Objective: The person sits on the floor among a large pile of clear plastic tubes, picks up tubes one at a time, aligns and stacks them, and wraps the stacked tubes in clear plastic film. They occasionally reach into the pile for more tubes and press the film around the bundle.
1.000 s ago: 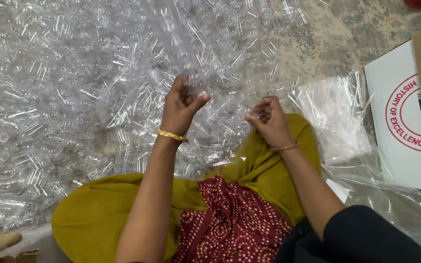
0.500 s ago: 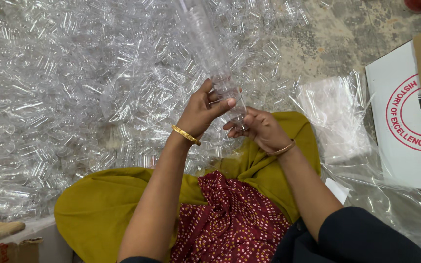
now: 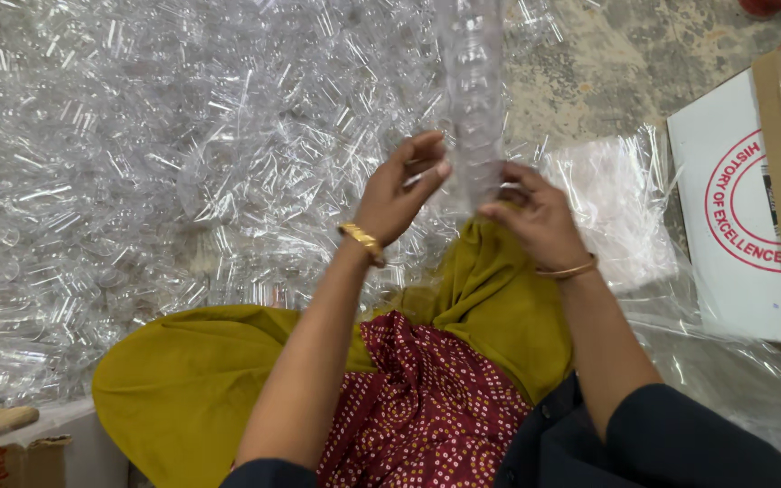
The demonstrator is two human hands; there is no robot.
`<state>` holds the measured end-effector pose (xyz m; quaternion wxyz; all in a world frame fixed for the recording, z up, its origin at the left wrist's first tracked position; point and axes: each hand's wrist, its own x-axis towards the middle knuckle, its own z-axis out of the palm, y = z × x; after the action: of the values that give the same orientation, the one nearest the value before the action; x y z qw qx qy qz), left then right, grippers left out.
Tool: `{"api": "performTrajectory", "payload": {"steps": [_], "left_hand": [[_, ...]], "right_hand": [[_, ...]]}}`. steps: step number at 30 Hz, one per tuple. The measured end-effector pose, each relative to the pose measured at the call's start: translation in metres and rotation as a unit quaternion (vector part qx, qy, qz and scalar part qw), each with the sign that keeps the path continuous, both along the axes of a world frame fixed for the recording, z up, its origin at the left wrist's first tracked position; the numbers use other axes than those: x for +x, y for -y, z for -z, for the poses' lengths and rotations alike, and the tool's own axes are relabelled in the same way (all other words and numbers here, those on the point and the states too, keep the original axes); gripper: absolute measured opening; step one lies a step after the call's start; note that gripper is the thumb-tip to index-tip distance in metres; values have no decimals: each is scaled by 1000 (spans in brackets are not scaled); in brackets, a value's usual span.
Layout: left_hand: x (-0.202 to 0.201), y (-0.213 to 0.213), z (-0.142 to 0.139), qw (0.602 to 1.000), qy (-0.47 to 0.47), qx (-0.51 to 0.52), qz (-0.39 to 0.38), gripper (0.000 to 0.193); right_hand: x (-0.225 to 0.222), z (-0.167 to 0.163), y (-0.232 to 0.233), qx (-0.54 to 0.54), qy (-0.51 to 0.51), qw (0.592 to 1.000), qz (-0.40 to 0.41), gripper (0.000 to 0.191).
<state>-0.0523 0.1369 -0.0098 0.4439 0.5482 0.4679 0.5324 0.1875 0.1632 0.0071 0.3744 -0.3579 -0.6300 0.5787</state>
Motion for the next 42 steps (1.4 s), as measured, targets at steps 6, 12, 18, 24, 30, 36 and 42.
{"api": "performTrajectory", "payload": {"steps": [6,12,18,24,30,36,42], "left_hand": [[60,4,71,899,-427,30,-93,37],[17,-17,81,916,-400,36,23,20],[-22,-35,19,906,-415,80,21,40],[-19,-51,-19,876,-468,-13,115,33],[24,-60,-35,810,-527,16,256,33],[155,-48,-47,833,-439,156,298,60],[255,31,-85,864,-355,157,322,33]], "right_hand": [[58,-1,15,90,147,979,111,57],[98,-3,27,130,220,959,125,53],[122,-2,31,129,285,944,109,52],[126,-9,42,136,342,926,84,52],[107,-17,45,192,402,895,38,52],[34,15,50,244,416,858,-176,56],[7,42,90,185,458,852,-171,79]]}}
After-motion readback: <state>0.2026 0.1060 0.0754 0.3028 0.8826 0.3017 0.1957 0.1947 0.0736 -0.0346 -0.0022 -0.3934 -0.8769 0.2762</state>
